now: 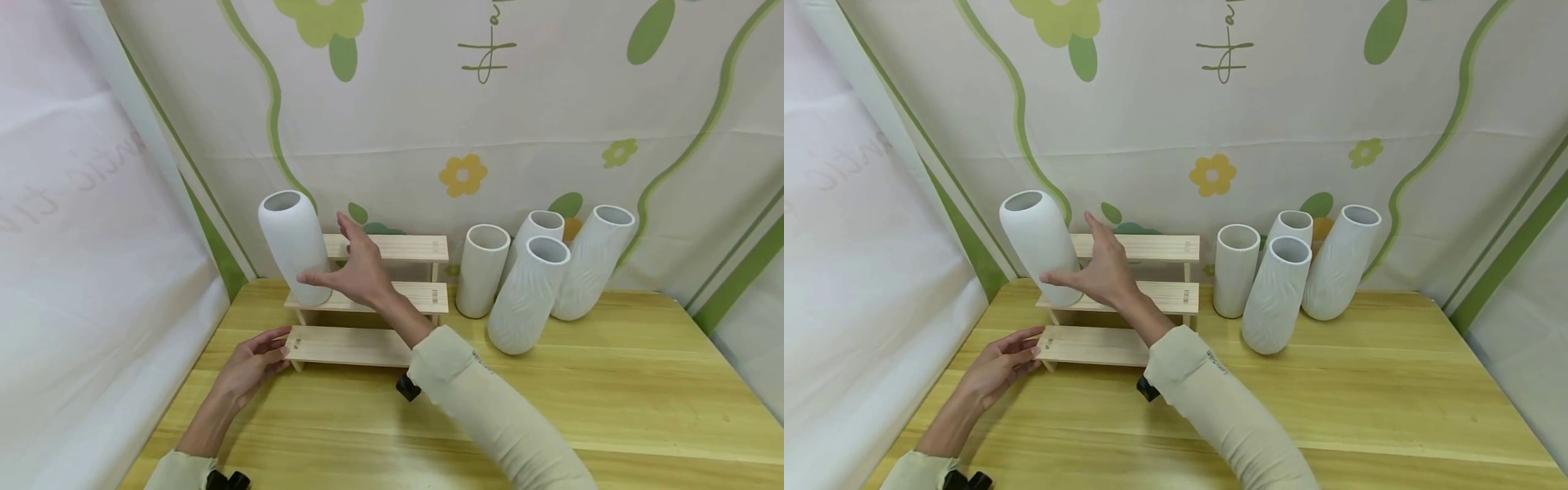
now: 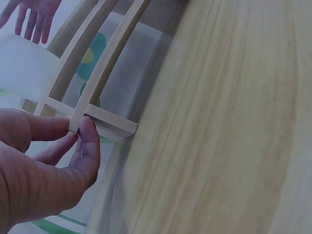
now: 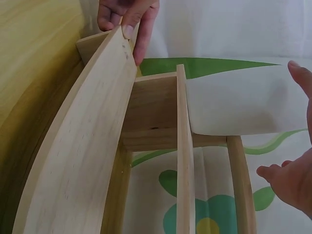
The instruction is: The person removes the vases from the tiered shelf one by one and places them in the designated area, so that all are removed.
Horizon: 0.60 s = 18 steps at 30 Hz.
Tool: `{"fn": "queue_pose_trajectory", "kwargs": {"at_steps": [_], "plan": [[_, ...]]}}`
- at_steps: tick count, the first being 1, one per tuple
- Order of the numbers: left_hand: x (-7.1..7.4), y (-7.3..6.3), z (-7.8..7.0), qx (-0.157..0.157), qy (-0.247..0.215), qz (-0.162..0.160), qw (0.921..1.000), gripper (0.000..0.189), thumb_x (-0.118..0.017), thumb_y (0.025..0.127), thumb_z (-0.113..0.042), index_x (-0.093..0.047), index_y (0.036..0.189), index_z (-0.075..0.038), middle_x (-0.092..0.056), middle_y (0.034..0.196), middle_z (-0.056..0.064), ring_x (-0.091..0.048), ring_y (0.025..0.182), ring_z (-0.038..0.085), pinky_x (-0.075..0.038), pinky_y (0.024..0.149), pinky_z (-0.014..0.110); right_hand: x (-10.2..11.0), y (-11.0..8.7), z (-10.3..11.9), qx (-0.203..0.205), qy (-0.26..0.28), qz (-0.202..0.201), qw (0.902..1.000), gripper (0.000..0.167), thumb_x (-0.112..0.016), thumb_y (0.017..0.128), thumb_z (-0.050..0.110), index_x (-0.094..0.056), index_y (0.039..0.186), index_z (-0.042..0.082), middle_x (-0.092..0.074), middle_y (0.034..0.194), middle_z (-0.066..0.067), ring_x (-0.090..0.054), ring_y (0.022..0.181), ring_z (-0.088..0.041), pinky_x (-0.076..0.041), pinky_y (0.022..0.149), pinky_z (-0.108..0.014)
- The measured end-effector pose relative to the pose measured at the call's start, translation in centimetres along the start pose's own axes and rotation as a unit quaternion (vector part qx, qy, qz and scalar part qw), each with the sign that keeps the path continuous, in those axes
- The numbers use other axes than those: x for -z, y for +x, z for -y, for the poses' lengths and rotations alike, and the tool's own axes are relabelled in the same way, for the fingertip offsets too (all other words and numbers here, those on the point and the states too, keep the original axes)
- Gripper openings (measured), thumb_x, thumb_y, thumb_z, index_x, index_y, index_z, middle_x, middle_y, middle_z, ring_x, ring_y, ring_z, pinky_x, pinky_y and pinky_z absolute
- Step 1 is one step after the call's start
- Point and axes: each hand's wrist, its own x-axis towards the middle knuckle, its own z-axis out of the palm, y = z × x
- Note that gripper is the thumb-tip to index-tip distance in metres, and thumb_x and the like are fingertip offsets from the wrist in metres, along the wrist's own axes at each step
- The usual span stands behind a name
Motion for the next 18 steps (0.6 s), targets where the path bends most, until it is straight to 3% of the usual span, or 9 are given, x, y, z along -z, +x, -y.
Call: {"fn": "queue_pose_trajectory", "kwargs": {"at_steps": [11, 18], "plan": [[0.0, -0.3, -0.2, -0.002, 0.002, 0.004, 1.0000, 0.059, -0.059, 0.110, -0.005, -0.038, 0.164, 0.003, -0.056, 0.131, 0.005, -0.065, 0.103, 0.008, -0.062, 0.093, 0.021, -2.3, 0.2, 0.2, 0.016, 0.042, -0.019, 0.9988, 0.117, -0.103, 0.072, 0.030, -0.037, 0.167, 0.011, -0.049, 0.166, -0.011, -0.051, 0.151, -0.032, -0.051, 0.120, -0.050], [0.0, -0.2, -0.2, -0.001, 0.009, 0.001, 1.0000, 0.058, -0.059, 0.110, -0.005, -0.039, 0.164, 0.002, -0.055, 0.134, 0.005, -0.065, 0.103, 0.009, -0.062, 0.093, 0.022, -3.3, -0.4, 0.2, -0.014, 0.043, -0.034, 0.9984, 0.091, -0.099, 0.079, 0.028, -0.055, 0.158, 0.016, -0.070, 0.145, -0.008, -0.070, 0.129, -0.027, -0.062, 0.105, -0.045]]}}
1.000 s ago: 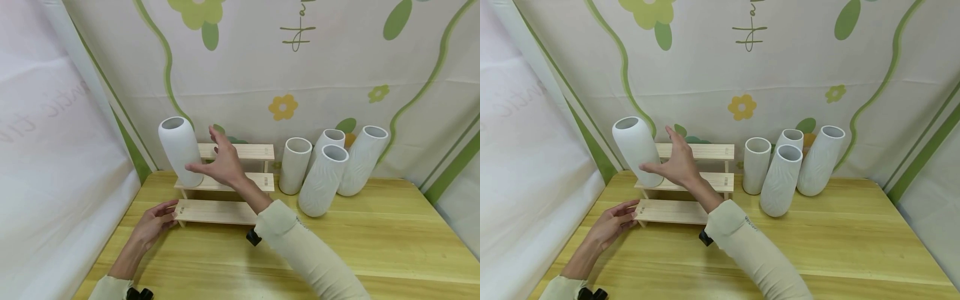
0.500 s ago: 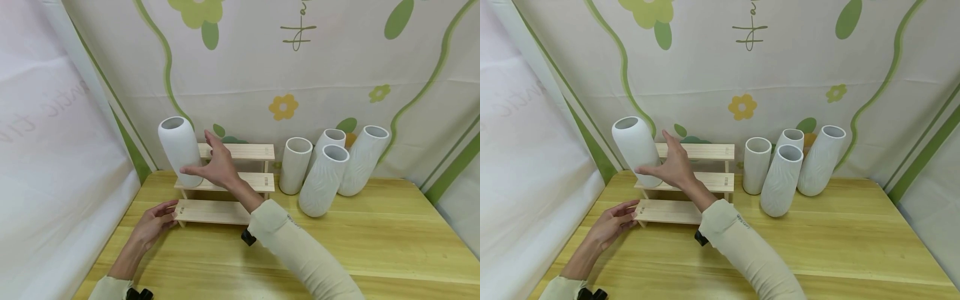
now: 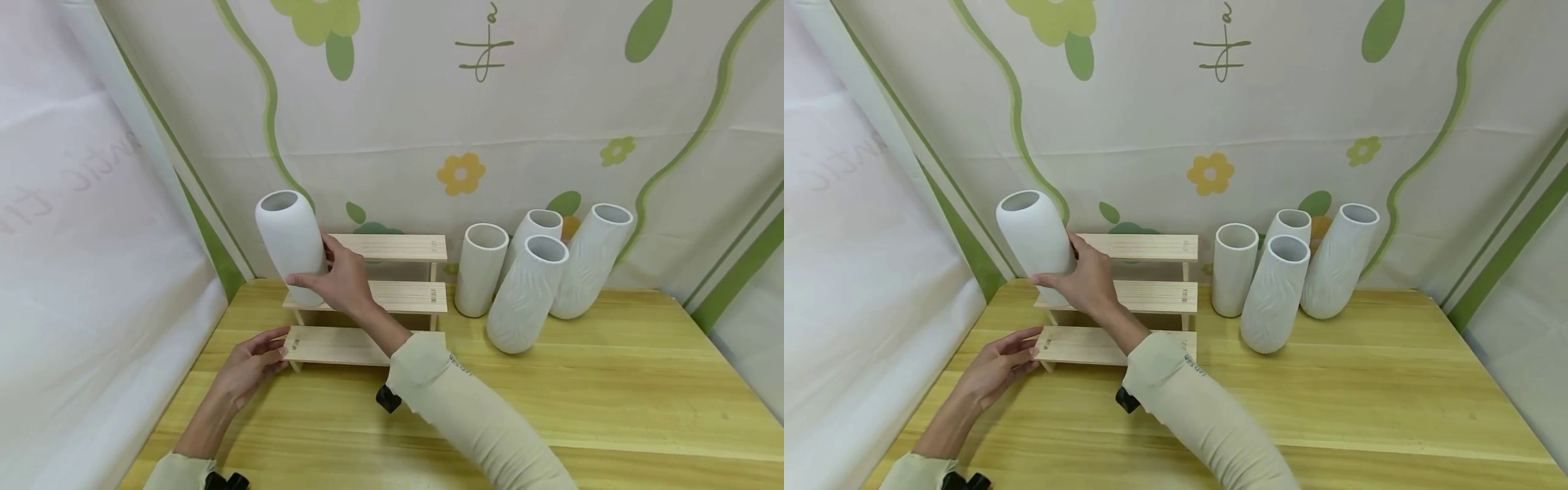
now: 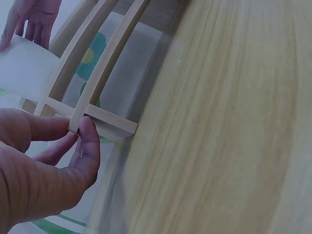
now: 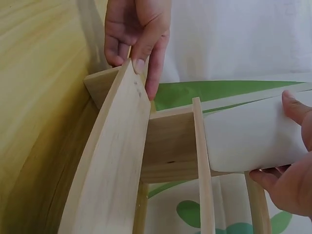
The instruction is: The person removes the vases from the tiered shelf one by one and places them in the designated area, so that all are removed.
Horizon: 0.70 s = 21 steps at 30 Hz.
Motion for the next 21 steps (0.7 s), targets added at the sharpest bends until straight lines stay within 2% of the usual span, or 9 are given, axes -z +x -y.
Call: {"fn": "queue_pose_trajectory", "kwargs": {"at_steps": [8, 21], "plan": [[-0.07, 0.00, -0.02, 0.002, 0.000, -0.001, 1.0000, 0.057, -0.059, 0.110, -0.005, -0.040, 0.163, 0.002, -0.057, 0.134, 0.007, -0.067, 0.105, 0.009, -0.063, 0.094, 0.022, -0.18, -0.30, -0.05, 0.007, -0.003, -0.020, 0.9998, 0.087, -0.098, 0.080, 0.024, -0.057, 0.157, 0.014, -0.073, 0.140, -0.011, -0.074, 0.125, -0.028, -0.064, 0.101, -0.046], [-0.09, 0.12, 0.15, 0.001, -0.006, -0.001, 1.0000, 0.059, -0.061, 0.109, -0.005, -0.040, 0.163, 0.002, -0.059, 0.131, 0.006, -0.068, 0.105, 0.009, -0.063, 0.092, 0.022, 0.38, -0.66, -0.25, 0.038, -0.021, -0.036, 0.9984, 0.080, -0.101, 0.077, 0.025, -0.066, 0.148, 0.011, -0.077, 0.132, -0.010, -0.077, 0.118, -0.025, -0.066, 0.094, -0.033]]}}
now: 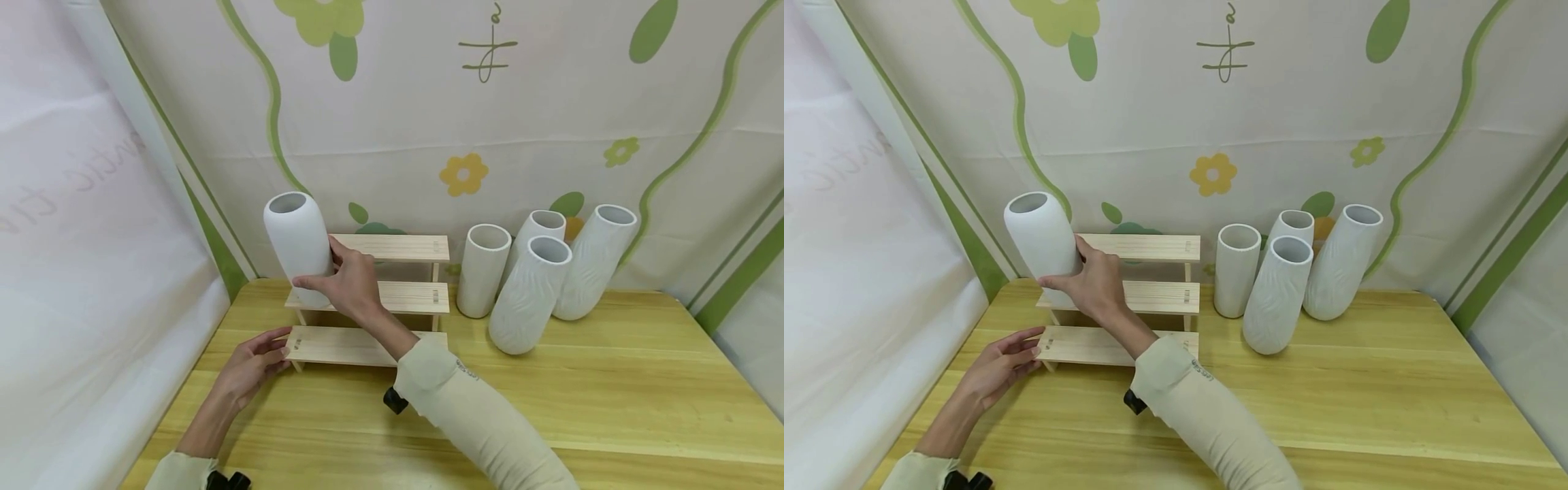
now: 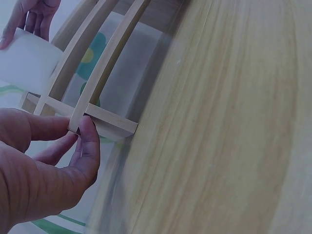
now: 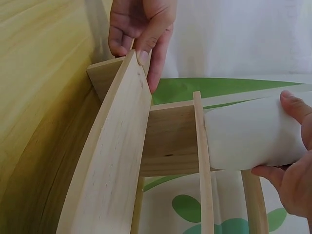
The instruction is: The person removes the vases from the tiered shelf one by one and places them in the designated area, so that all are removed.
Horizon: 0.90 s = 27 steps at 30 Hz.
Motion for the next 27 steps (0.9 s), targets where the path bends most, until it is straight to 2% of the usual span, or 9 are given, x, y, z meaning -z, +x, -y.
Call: {"fn": "queue_pose_trajectory", "kwargs": {"at_steps": [4, 14, 27], "plan": [[0.1, 0.0, 0.0, 0.001, 0.002, -0.003, 1.0000, 0.058, -0.061, 0.109, -0.005, -0.041, 0.163, 0.002, -0.058, 0.130, 0.005, -0.067, 0.105, 0.009, -0.063, 0.093, 0.022, 0.6, -0.4, 0.1, 0.001, 0.002, 0.003, 1.0000, 0.079, -0.102, 0.075, 0.025, -0.069, 0.145, 0.011, -0.077, 0.132, -0.010, -0.077, 0.117, -0.025, -0.066, 0.093, -0.031], [0.1, 0.0, 0.1, -0.003, 0.002, 0.000, 1.0000, 0.057, -0.060, 0.109, -0.006, -0.041, 0.163, 0.002, -0.058, 0.131, 0.006, -0.067, 0.105, 0.009, -0.063, 0.094, 0.022, 2.5, -1.6, -0.1, -0.012, 0.031, 0.013, 0.9994, 0.083, -0.102, 0.074, 0.023, -0.066, 0.148, 0.010, -0.074, 0.138, -0.011, -0.076, 0.120, -0.029, -0.066, 0.093, -0.037], [0.1, 0.0, 0.1, -0.002, -0.001, -0.003, 1.0000, 0.057, -0.058, 0.109, -0.003, -0.040, 0.163, 0.003, -0.056, 0.130, 0.006, -0.066, 0.105, 0.009, -0.063, 0.094, 0.022, 5.1, -3.3, -0.2, -0.026, 0.041, -0.003, 0.9988, 0.084, -0.104, 0.071, 0.022, -0.068, 0.146, 0.009, -0.075, 0.136, -0.012, -0.077, 0.117, -0.029, -0.067, 0.087, -0.032]]}}
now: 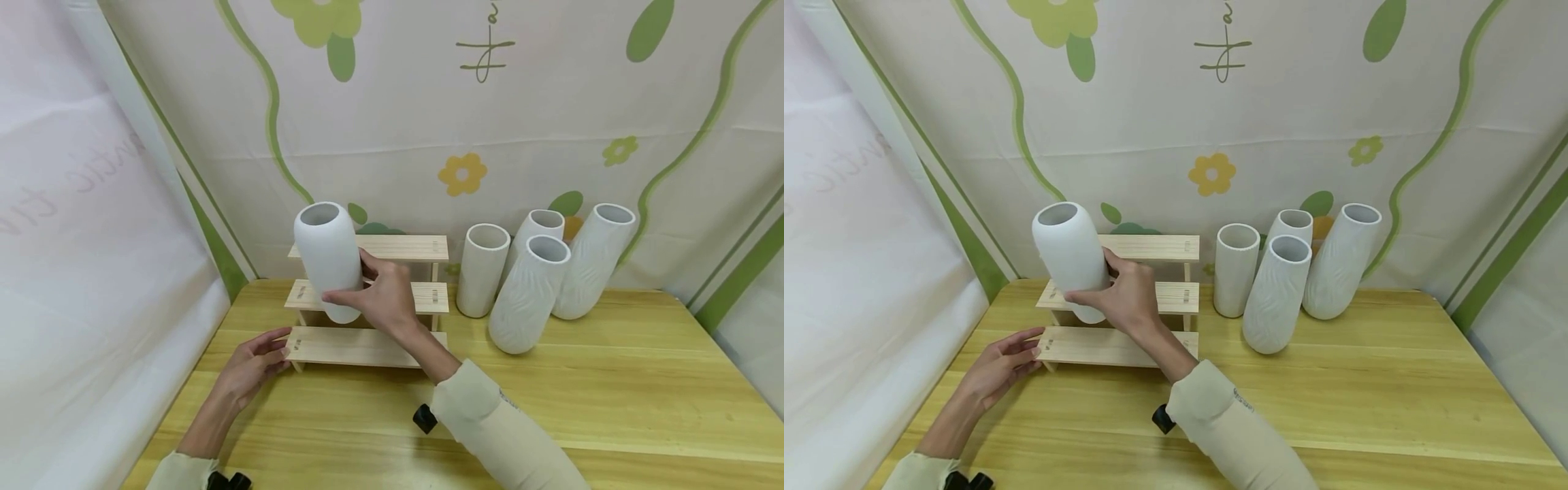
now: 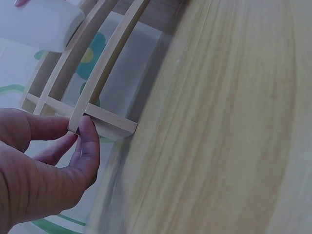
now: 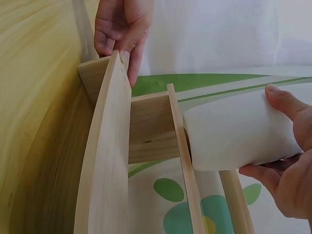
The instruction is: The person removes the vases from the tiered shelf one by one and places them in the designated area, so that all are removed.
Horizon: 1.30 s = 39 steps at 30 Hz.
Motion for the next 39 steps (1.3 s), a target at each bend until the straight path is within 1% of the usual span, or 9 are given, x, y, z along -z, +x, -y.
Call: {"fn": "queue_pose_trajectory", "kwargs": {"at_steps": [4, 12, 19, 27, 34, 39], "plan": [[0.0, 0.0, 0.1, -0.001, -0.004, 0.000, 1.0000, 0.057, -0.059, 0.109, -0.002, -0.040, 0.163, 0.003, -0.056, 0.129, 0.006, -0.066, 0.104, 0.010, -0.063, 0.093, 0.023, 0.8, -0.4, 0.0, -0.003, 0.002, -0.006, 1.0000, 0.083, -0.104, 0.070, 0.021, -0.069, 0.145, 0.010, -0.076, 0.133, -0.011, -0.078, 0.115, -0.027, -0.067, 0.088, -0.032], [-0.1, -0.1, 0.2, -0.005, -0.003, 0.000, 1.0000, 0.057, -0.060, 0.108, -0.002, -0.042, 0.161, 0.004, -0.056, 0.128, 0.006, -0.066, 0.102, 0.010, -0.063, 0.092, 0.022, 2.6, -1.3, -0.2, -0.021, 0.013, -0.020, 0.9995, 0.083, -0.105, 0.068, 0.021, -0.071, 0.143, 0.011, -0.078, 0.128, -0.009, -0.079, 0.112, -0.026, -0.067, 0.088, -0.034], [-0.1, -0.1, -0.1, 0.007, -0.001, -0.004, 1.0000, 0.057, -0.059, 0.109, -0.003, -0.041, 0.163, 0.002, -0.055, 0.129, 0.005, -0.065, 0.103, 0.010, -0.063, 0.094, 0.023, 4.2, -2.1, -0.5, -0.032, 0.025, -0.021, 0.9990, 0.082, -0.104, 0.069, 0.020, -0.070, 0.143, 0.014, -0.079, 0.126, -0.008, -0.078, 0.114, -0.026, -0.067, 0.090, -0.038], [-0.1, -0.1, -0.1, 0.007, 0.000, -0.005, 1.0000, 0.057, -0.058, 0.109, -0.003, -0.040, 0.163, 0.002, -0.054, 0.130, 0.006, -0.064, 0.104, 0.010, -0.062, 0.094, 0.022, 6.3, -2.9, -0.8, -0.032, 0.012, -0.037, 0.9987, 0.082, -0.105, 0.068, 0.019, -0.071, 0.142, 0.010, -0.079, 0.123, -0.011, -0.079, 0.111, -0.027, -0.068, 0.086, -0.036], [0.0, -0.1, -0.1, 0.008, 0.000, -0.005, 1.0000, 0.056, -0.057, 0.110, -0.002, -0.040, 0.163, 0.002, -0.055, 0.128, 0.004, -0.065, 0.104, 0.009, -0.062, 0.094, 0.022, 7.9, -3.5, -0.8, -0.044, -0.003, -0.041, 0.9982, 0.082, -0.106, 0.067, 0.023, -0.072, 0.141, 0.011, -0.080, 0.121, -0.011, -0.079, 0.110, -0.027, -0.068, 0.086, -0.038], [-0.1, -0.1, -0.1, 0.010, 0.000, -0.007, 0.9999, 0.056, -0.057, 0.109, -0.002, -0.041, 0.163, 0.002, -0.056, 0.127, 0.004, -0.066, 0.105, 0.009, -0.062, 0.094, 0.022, 8.6, -4.0, -0.7, -0.045, -0.010, -0.045, 0.9979, 0.077, -0.106, 0.066, 0.021, -0.075, 0.136, 0.011, -0.080, 0.118, -0.011, -0.079, 0.108, -0.028, -0.068, 0.086, -0.038]]}}
